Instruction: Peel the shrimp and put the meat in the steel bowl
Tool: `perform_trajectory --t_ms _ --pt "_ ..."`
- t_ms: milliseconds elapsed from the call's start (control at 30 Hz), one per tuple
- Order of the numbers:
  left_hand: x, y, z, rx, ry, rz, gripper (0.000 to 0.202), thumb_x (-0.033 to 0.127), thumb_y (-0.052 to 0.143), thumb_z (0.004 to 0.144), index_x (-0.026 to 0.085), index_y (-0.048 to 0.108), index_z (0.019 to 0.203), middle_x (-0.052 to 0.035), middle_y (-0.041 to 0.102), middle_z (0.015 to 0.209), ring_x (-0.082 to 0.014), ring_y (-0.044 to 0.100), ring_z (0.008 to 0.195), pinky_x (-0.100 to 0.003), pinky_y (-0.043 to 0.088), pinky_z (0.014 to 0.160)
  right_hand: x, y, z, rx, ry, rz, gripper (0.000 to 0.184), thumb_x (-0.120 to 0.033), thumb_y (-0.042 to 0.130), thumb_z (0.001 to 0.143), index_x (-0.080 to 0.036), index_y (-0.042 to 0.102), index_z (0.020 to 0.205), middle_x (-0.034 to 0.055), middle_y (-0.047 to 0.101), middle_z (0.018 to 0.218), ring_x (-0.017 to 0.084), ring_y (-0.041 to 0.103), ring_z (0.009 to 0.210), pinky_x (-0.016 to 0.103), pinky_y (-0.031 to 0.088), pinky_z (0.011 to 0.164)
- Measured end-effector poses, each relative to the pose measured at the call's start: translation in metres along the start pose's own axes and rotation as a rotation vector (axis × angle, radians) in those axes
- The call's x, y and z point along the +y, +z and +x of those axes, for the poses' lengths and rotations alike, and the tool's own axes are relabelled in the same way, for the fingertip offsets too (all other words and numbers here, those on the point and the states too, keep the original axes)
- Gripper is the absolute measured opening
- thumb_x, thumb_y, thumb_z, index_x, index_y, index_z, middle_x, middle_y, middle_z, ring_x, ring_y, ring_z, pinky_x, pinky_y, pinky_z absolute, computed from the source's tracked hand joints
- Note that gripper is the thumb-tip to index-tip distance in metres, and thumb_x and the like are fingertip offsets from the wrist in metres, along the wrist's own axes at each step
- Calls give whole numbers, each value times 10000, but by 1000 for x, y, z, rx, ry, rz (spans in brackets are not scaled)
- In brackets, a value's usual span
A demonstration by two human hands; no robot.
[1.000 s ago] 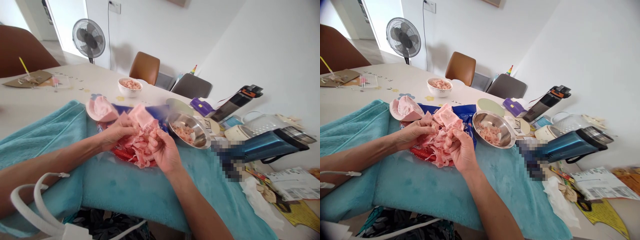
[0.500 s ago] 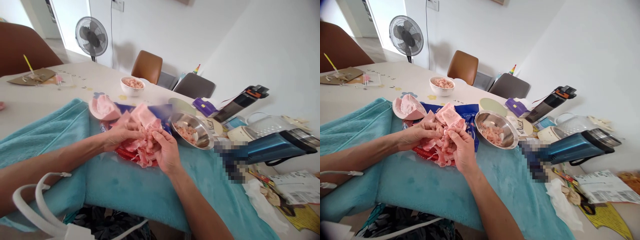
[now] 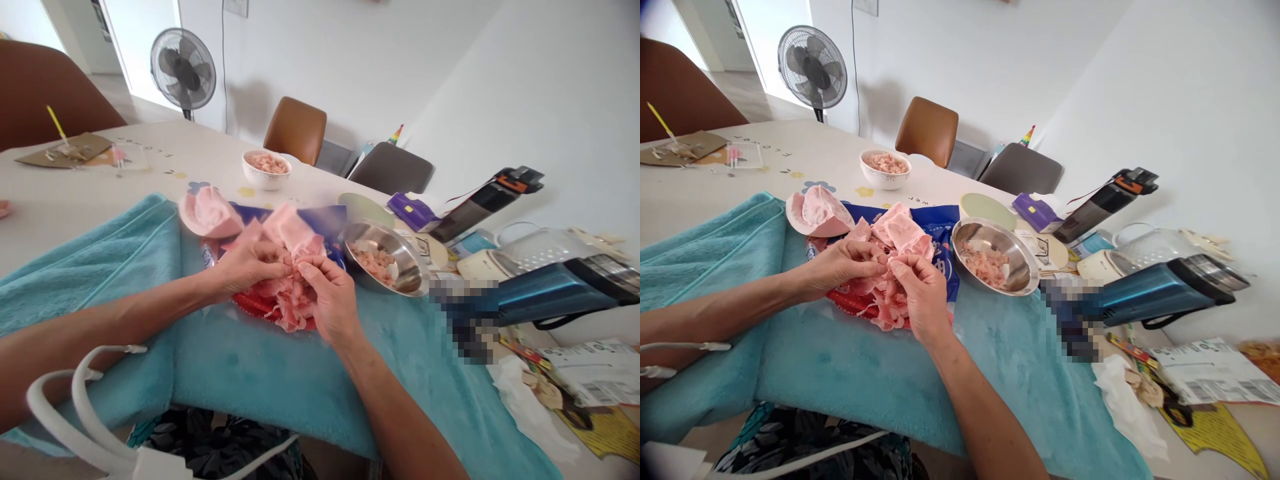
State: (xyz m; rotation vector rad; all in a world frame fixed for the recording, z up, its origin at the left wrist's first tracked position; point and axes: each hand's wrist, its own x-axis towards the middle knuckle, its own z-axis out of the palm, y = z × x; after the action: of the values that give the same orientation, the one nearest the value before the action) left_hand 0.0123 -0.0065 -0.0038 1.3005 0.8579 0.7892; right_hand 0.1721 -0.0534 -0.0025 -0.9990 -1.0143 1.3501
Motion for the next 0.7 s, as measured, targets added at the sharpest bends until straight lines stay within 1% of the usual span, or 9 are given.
perform_trajectory --t_ms 67,233,300,433,533,700 --pt "0 -1 0 -10 22 13 165 282 730 727 153 631 700 41 555 585 -45 425 482 -170 294 443 0 0 0 -5 20 6 126 -278 686 766 -176 627 722 -51 589 507 68 502 384 177 403 382" --pt "1 0 -1 24 65 60 105 200 678 723 155 599 669 47 538 586 -34 429 478 -149 303 441 -2 -3 1 -68 171 88 147 -289 698 733 -162 624 731 -46 582 488 75 460 345 174 347 308" --pt "2 1 -1 42 86 73 96 195 667 723 155 600 668 47 529 569 -34 425 462 -150 308 432 -3 -4 1 -123 230 115 168 -294 700 733 -154 615 699 -42 572 476 75 452 336 178 349 303" --pt "4 0 -1 53 145 109 109 217 670 741 152 611 676 45 509 509 -40 409 422 -158 284 401 -3 -4 1 -247 340 151 231 -317 660 782 -160 573 636 -46 534 438 83 449 322 187 361 300" --pt "3 -1 0 62 125 66 133 223 664 756 154 599 664 52 488 486 -37 392 406 -157 279 396 -3 -5 3 -251 332 249 210 -298 664 780 -155 583 650 -52 529 472 57 431 353 158 367 319" --pt "-1 -3 3 74 22 -58 227 327 729 735 149 607 665 43 516 546 -40 408 436 -161 293 405 -3 -11 7 -224 349 375 178 -271 725 738 -147 601 706 -53 543 598 29 418 420 123 372 345"
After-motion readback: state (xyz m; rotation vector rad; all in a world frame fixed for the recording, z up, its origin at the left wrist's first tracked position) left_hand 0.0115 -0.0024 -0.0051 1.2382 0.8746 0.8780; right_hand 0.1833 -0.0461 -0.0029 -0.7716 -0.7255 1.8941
